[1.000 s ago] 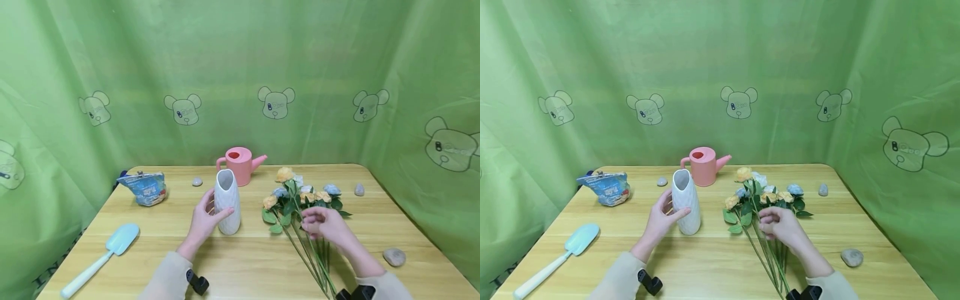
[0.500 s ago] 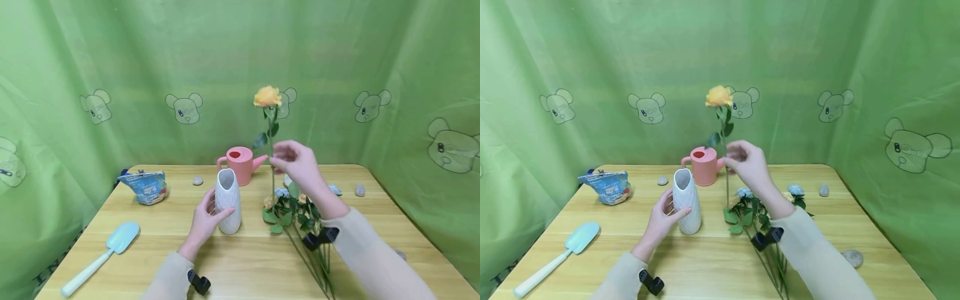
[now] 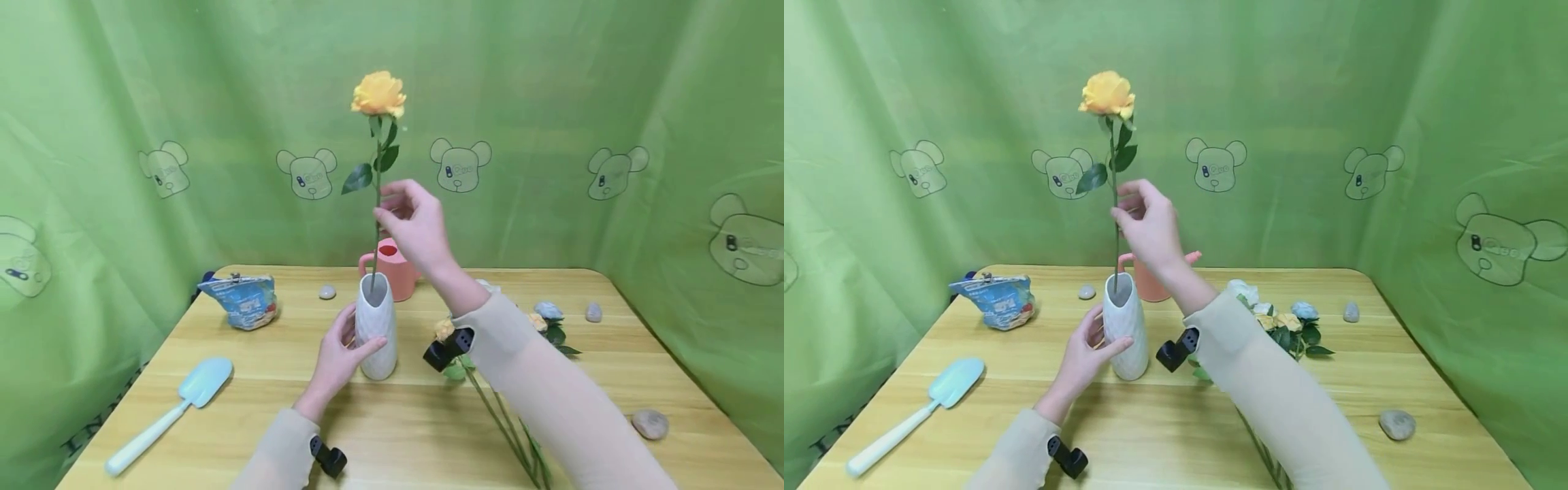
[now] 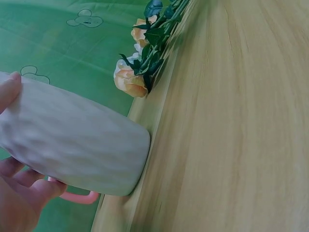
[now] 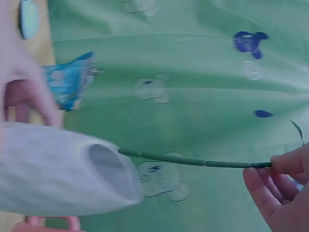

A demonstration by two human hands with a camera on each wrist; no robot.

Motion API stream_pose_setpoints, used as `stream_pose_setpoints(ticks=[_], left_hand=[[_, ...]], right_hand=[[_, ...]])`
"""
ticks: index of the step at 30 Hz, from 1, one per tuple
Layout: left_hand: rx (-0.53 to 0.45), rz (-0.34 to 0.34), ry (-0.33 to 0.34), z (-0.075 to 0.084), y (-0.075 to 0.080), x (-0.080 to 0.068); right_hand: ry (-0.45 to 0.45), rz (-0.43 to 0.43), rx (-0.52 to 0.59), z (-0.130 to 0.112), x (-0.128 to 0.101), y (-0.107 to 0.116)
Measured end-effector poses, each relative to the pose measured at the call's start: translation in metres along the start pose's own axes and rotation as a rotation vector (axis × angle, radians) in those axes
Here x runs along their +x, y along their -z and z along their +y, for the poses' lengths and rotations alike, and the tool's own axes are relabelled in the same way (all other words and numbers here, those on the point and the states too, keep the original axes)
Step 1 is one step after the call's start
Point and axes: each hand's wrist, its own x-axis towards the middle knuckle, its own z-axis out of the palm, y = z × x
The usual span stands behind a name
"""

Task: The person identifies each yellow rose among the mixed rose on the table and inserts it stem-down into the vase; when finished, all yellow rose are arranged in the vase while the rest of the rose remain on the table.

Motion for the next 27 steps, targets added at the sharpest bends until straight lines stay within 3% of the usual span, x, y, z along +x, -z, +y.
stream_pose_setpoints(ticks=[4,7,15,27], left_hand=[[-0.018,-0.014,0.005,0.000,0.000,0.000],[-0.021,-0.013,0.013,-0.005,0.000,0.001],[0.009,-0.021,0.030,0.003,0.002,0.001],[-0.008,-0.018,0.039,0.005,0.001,-0.001]], right_hand=[[0.003,-0.031,-0.127,0.030,-0.014,-0.009],[-0.017,-0.056,-0.157,0.049,-0.026,-0.011],[0.005,-0.103,-0.236,0.066,-0.042,0.003],[-0.258,-0.180,-0.225,0.096,-0.095,0.060]])
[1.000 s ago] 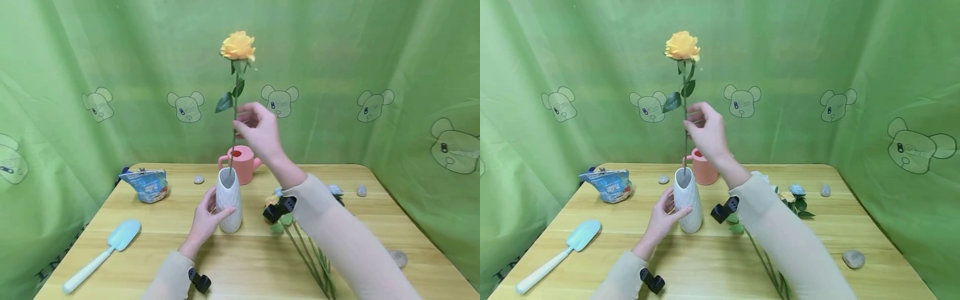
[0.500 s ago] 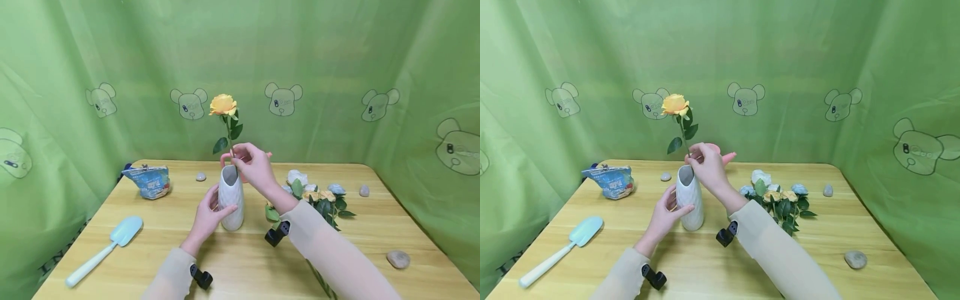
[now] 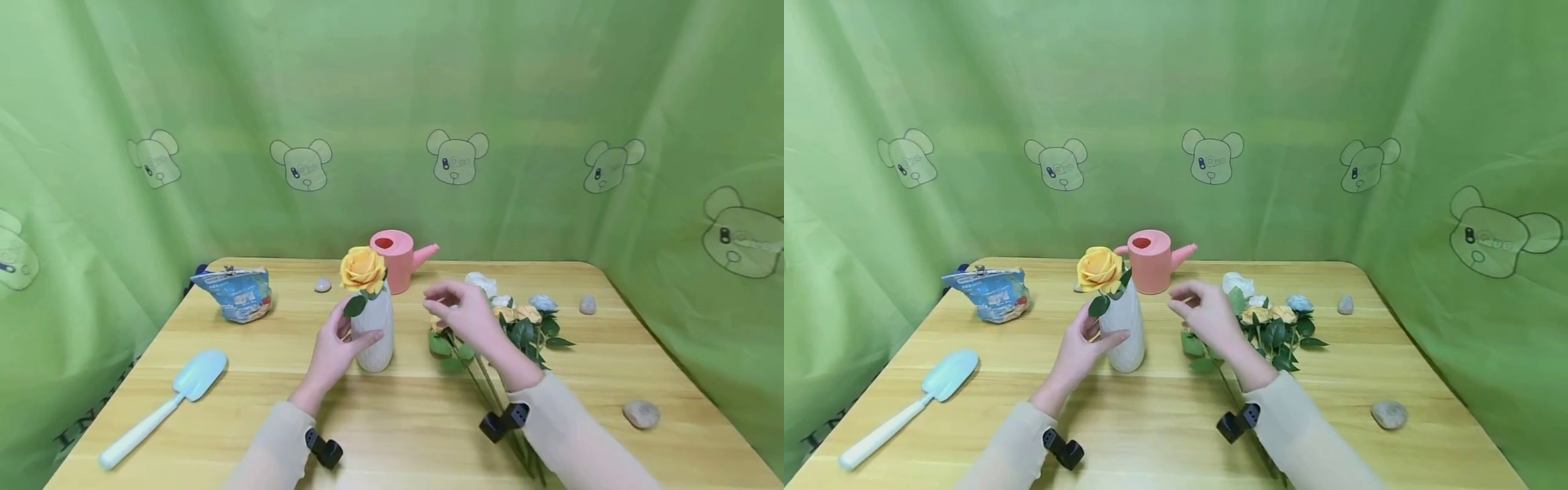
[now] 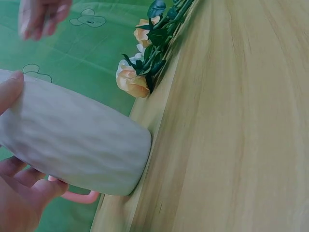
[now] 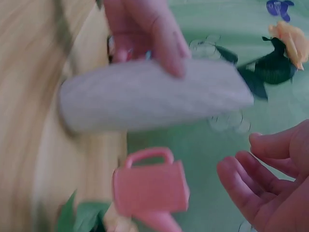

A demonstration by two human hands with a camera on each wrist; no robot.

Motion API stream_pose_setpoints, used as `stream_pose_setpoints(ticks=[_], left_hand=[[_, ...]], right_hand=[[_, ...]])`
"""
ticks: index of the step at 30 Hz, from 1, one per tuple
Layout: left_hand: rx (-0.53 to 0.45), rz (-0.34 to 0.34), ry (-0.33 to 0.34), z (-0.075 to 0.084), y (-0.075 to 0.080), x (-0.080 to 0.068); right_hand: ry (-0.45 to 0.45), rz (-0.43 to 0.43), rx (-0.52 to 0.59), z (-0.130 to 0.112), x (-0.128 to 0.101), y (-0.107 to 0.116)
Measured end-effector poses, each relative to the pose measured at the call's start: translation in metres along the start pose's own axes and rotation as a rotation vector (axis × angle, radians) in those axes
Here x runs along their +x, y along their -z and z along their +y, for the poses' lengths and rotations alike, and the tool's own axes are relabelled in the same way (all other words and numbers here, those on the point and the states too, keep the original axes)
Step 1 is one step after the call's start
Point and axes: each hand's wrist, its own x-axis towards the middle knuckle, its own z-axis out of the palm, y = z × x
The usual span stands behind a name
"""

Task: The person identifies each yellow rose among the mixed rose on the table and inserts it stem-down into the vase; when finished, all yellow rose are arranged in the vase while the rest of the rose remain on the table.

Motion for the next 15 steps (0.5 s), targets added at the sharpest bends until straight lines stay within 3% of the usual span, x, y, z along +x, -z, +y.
stream_pose_setpoints(ticks=[9,15], left_hand=[[0.007,0.001,0.015,0.001,0.002,-0.003],[-0.015,0.000,-0.022,-0.005,0.001,0.001]], right_hand=[[-0.140,0.027,-0.001,0.052,-0.038,0.035],[-0.236,0.082,0.040,0.079,-0.063,0.051]])
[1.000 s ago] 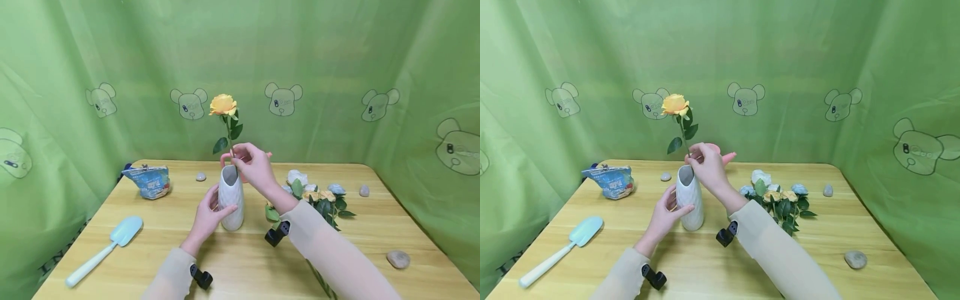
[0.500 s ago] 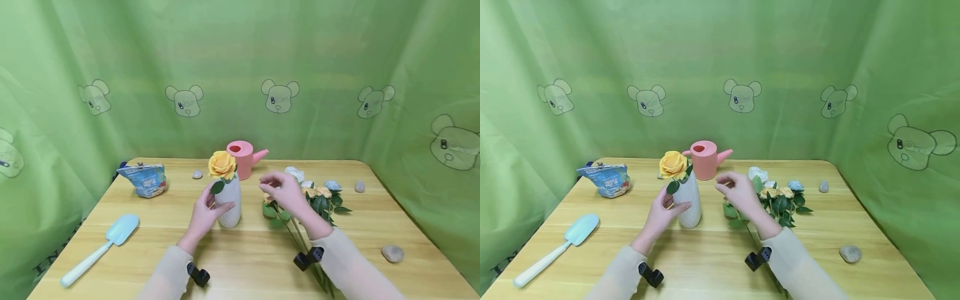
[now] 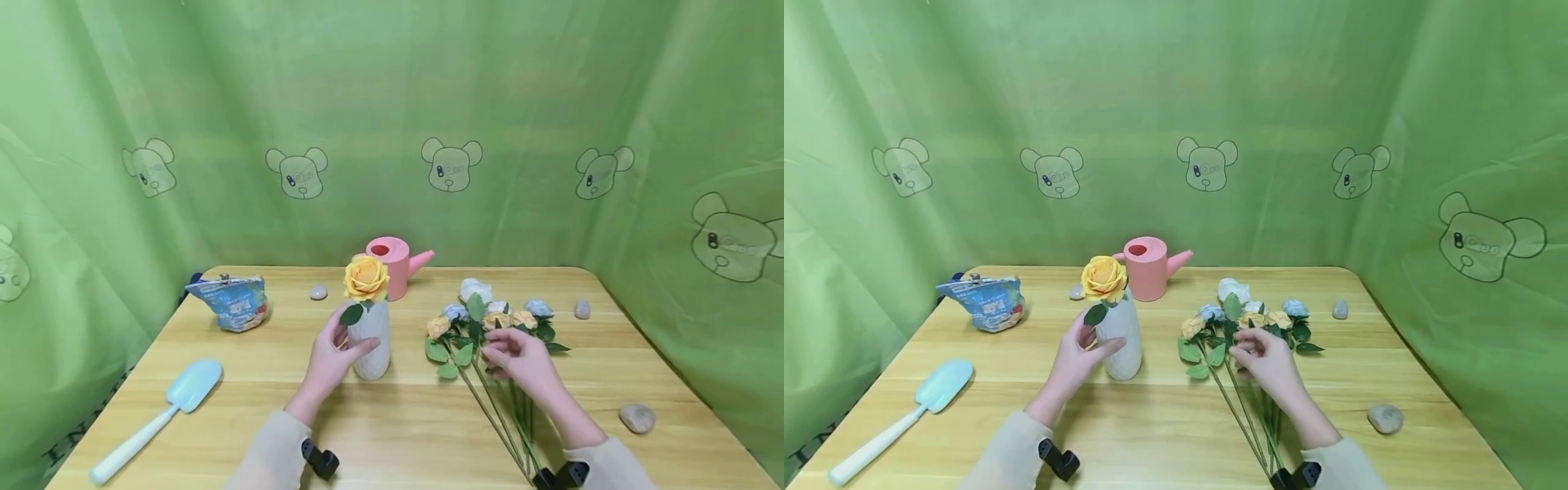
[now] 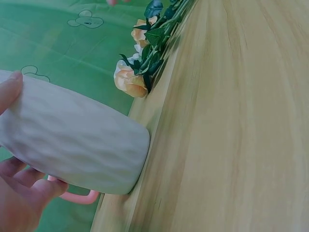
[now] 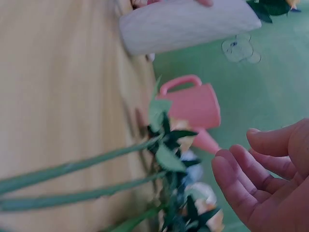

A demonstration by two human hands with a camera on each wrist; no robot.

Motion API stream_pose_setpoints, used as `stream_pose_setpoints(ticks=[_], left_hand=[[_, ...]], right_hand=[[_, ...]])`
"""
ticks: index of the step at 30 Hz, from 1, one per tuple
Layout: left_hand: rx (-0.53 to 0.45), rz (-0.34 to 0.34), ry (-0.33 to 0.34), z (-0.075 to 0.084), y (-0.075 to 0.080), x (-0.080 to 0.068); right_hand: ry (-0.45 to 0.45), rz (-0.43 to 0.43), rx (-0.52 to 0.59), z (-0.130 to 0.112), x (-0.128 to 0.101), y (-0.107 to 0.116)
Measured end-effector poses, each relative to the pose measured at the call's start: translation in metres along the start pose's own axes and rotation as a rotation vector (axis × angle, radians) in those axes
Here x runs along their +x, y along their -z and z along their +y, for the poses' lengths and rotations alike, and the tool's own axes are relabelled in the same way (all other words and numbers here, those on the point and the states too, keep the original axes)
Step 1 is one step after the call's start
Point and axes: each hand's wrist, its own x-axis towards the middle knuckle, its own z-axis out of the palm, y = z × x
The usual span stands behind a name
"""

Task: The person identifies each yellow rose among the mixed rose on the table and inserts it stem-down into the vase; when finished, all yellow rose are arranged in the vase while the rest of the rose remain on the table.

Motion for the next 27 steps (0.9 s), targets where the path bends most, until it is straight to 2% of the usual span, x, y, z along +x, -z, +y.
stream_pose_setpoints(ticks=[6,10,14,18,22,27], left_hand=[[0.005,0.004,-0.021,-0.025,-0.001,0.006],[0.029,0.012,-0.025,-0.031,0.000,0.008],[0.029,0.009,-0.014,-0.027,0.001,0.007],[0.020,-0.006,-0.011,-0.011,0.001,0.003],[0.022,-0.013,-0.002,0.003,0.000,-0.001],[0.024,-0.014,-0.001,0.004,0.000,-0.001]], right_hand=[[-0.080,0.005,-0.011,0.022,-0.017,0.013],[-0.112,-0.029,0.023,0.026,-0.025,0.012],[-0.136,-0.090,0.096,0.028,-0.029,0.003],[-0.154,-0.166,0.122,0.033,-0.029,-0.006],[-0.165,-0.206,0.064,0.035,-0.029,-0.011],[-0.184,-0.193,-0.053,0.032,-0.024,-0.018]])
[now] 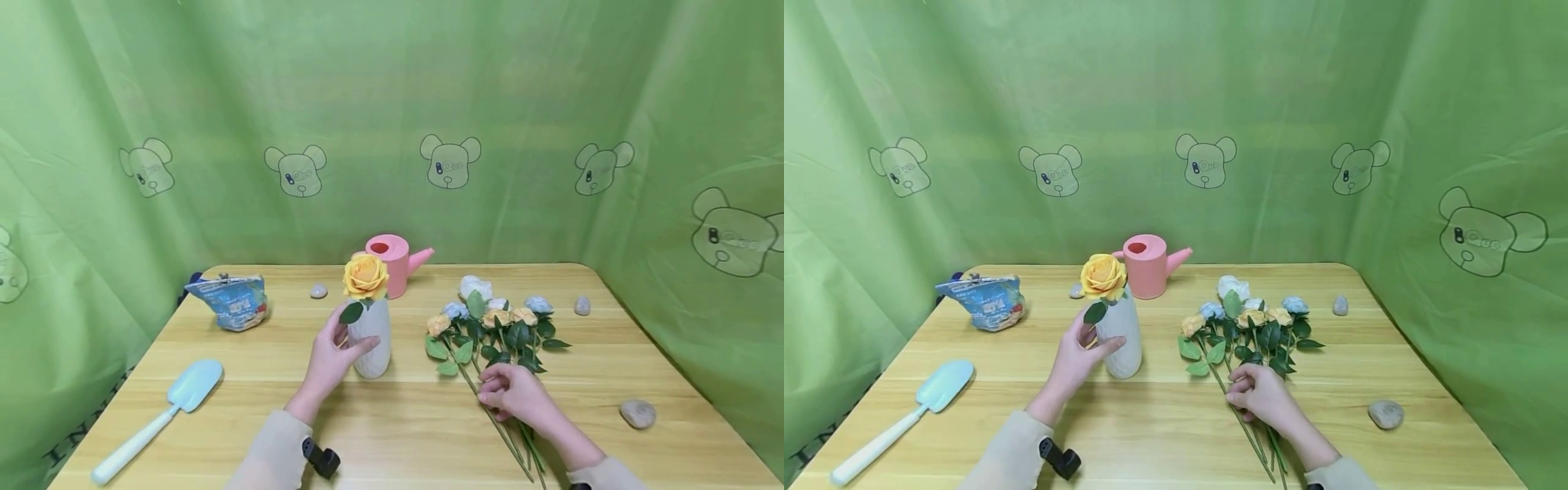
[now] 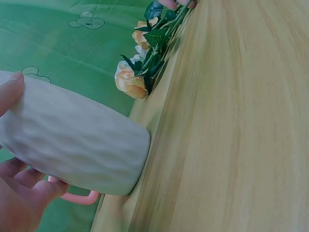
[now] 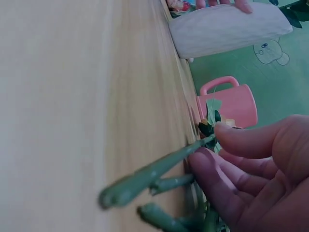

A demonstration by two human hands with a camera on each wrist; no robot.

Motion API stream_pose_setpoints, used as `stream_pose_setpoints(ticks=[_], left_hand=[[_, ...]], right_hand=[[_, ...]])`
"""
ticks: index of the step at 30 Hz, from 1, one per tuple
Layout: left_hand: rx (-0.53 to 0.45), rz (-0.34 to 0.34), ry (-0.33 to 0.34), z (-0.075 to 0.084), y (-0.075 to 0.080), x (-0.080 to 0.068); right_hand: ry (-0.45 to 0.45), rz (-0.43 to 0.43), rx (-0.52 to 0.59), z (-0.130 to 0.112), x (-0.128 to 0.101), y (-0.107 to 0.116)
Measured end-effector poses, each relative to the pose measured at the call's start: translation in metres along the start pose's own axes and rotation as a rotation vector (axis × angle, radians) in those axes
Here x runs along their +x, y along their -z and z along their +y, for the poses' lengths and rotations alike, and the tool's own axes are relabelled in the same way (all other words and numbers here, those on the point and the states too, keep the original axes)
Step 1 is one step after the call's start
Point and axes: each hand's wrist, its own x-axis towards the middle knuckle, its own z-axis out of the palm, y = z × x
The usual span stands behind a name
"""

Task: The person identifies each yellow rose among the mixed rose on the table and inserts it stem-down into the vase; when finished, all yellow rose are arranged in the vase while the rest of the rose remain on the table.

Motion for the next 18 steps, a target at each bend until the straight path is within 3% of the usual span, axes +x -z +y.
stream_pose_setpoints(ticks=[8,18], left_hand=[[-0.013,-0.002,0.017,0.0002,-0.0002,-0.0007],[-0.016,0.002,0.023,0.0001,0.0010,-0.0002]], right_hand=[[-0.013,-0.029,-0.043,-0.0016,0.0074,-0.0049],[-0.044,-0.066,0.140,-0.0051,0.0055,-0.0020]])
